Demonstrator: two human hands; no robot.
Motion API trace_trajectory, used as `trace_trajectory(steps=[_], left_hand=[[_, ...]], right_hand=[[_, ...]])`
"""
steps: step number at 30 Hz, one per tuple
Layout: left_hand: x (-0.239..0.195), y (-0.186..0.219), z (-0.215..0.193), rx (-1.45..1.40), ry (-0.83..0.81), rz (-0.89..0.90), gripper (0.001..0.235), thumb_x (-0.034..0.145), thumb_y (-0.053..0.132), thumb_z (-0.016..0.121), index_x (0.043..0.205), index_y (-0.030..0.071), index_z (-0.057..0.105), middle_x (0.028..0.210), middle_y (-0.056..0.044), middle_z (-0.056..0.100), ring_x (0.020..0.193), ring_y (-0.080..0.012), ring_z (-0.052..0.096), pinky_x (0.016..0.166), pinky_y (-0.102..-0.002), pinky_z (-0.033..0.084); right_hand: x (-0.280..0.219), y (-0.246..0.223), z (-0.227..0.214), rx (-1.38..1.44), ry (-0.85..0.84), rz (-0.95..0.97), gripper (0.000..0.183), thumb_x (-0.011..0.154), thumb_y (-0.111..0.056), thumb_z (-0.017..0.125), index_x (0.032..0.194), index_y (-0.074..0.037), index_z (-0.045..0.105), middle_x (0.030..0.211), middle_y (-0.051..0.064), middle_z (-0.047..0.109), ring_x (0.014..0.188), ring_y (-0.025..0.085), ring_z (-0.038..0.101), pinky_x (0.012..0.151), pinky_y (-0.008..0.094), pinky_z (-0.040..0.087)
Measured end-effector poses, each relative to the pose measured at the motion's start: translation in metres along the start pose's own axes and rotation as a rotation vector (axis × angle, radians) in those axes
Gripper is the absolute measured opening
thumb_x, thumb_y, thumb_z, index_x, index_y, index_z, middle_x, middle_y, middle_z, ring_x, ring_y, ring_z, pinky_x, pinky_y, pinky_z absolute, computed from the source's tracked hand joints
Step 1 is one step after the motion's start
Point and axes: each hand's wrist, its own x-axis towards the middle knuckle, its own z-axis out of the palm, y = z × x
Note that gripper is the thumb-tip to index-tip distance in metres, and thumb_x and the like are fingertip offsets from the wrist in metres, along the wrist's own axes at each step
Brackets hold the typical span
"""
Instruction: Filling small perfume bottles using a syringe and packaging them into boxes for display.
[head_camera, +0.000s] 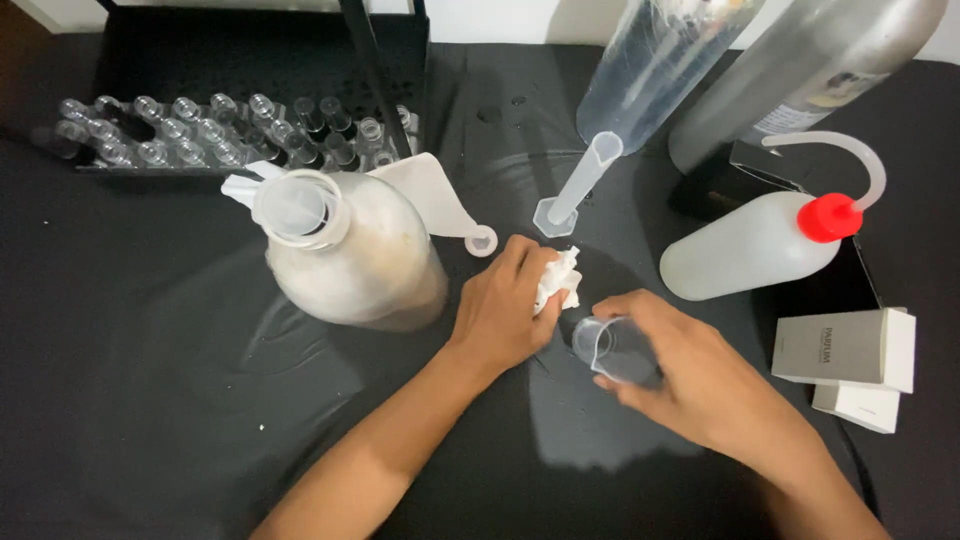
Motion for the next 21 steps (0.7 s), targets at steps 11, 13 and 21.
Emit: trace_trajectory(steps=[11, 13, 21], left_hand=[[-0.007, -0.009, 0.023, 0.118, 0.001, 0.261, 0.039, 0.07, 0.018, 0.068, 0.107, 0.006, 0.067, 0.091, -0.009, 0.058, 0.068, -0.0328, 0.06, 0.053, -0.046, 0.047], [-0.008, -0.01, 0.024, 0.11, 0.033, 0.359, 0.043, 0.069, 0.02, 0.066, 0.108, 0.002, 0.067, 0.085, -0.012, 0.06, 0.068, -0.0349, 0.059, 0.053, -0.047, 0.047], [-0.011, -0.013, 0.021, -0.258, 0.12, 0.545, 0.033, 0.085, 0.004, 0.062, 0.059, 0.009, 0.042, 0.051, -0.004, 0.04, 0.051, -0.0287, 0.036, 0.049, -0.042, 0.03]], right_hand=[[0.028, -0.049, -0.029, -0.213, 0.493, -0.284, 0.061, 0.094, -0.027, 0.075, 0.145, -0.003, 0.053, 0.119, 0.018, 0.051, 0.108, 0.031, 0.057, 0.086, 0.039, 0.05], [0.041, -0.061, -0.021, -0.275, 0.548, -0.318, 0.058, 0.096, -0.024, 0.076, 0.144, 0.001, 0.053, 0.123, 0.021, 0.053, 0.112, 0.035, 0.058, 0.089, 0.042, 0.051], [0.101, -0.076, 0.025, -0.601, 0.543, -0.111, 0.063, 0.088, -0.01, 0.077, 0.144, -0.004, 0.049, 0.13, 0.014, 0.05, 0.098, 0.034, 0.061, 0.036, 0.043, 0.052]])
